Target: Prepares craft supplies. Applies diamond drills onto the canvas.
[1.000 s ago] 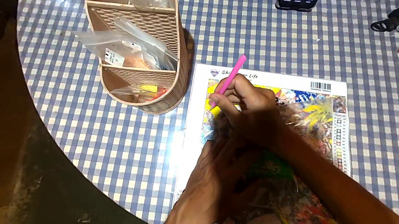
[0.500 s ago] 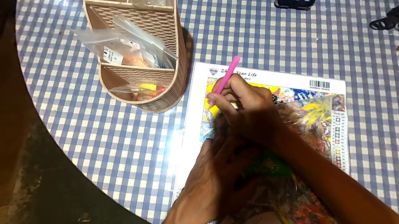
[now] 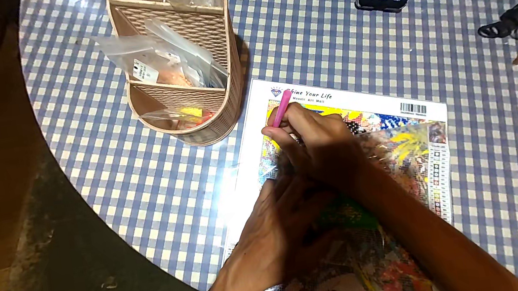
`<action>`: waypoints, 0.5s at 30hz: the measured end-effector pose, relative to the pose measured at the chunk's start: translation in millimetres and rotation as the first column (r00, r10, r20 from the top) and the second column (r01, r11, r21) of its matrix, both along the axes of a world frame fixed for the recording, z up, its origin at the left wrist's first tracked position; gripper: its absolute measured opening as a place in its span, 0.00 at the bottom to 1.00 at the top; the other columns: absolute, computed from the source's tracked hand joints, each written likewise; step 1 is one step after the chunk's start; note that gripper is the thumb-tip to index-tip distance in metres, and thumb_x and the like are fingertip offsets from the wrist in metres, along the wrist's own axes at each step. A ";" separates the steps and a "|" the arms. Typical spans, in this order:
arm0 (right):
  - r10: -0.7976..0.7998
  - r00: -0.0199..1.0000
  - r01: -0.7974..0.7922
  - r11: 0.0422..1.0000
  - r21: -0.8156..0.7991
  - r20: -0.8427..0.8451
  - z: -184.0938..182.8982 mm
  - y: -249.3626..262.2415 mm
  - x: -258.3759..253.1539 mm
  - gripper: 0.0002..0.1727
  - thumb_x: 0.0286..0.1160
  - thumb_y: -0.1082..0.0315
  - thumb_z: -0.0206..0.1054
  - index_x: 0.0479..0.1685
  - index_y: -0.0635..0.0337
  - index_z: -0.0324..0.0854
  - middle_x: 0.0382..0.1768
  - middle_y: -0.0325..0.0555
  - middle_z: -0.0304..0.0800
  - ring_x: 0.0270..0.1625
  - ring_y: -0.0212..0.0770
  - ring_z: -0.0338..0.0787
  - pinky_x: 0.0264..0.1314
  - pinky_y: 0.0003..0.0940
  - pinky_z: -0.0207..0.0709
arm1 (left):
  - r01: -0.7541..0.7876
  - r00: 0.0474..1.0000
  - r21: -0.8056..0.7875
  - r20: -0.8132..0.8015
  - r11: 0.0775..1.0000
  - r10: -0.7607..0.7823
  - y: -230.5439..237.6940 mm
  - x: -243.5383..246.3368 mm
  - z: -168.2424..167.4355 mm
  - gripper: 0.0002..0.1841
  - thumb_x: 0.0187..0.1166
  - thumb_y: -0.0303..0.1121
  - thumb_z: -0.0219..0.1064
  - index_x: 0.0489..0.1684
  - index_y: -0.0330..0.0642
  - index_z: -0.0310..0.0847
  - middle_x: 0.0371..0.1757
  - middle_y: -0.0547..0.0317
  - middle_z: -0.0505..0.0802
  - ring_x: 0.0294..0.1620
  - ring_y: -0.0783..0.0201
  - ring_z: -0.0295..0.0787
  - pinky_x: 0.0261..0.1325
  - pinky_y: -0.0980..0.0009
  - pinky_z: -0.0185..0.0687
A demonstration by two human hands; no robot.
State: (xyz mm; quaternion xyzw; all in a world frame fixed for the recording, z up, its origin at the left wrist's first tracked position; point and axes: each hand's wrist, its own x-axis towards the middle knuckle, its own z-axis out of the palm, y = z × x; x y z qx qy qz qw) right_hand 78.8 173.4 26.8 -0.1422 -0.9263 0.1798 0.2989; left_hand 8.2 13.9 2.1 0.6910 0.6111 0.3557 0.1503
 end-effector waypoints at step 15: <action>-0.180 0.945 0.032 0.882 -0.470 -0.274 27.2 0.6 52.6 0.06 0.85 0.70 0.65 0.50 0.63 0.78 0.35 0.35 0.92 0.33 0.27 0.93 0.33 0.22 0.90 | 0.020 0.999 -0.025 0.042 0.999 -0.019 1.4 -0.1 1.0 0.24 0.75 0.53 0.71 0.67 0.54 0.87 0.62 0.60 0.91 0.61 0.64 0.83 0.60 0.64 0.72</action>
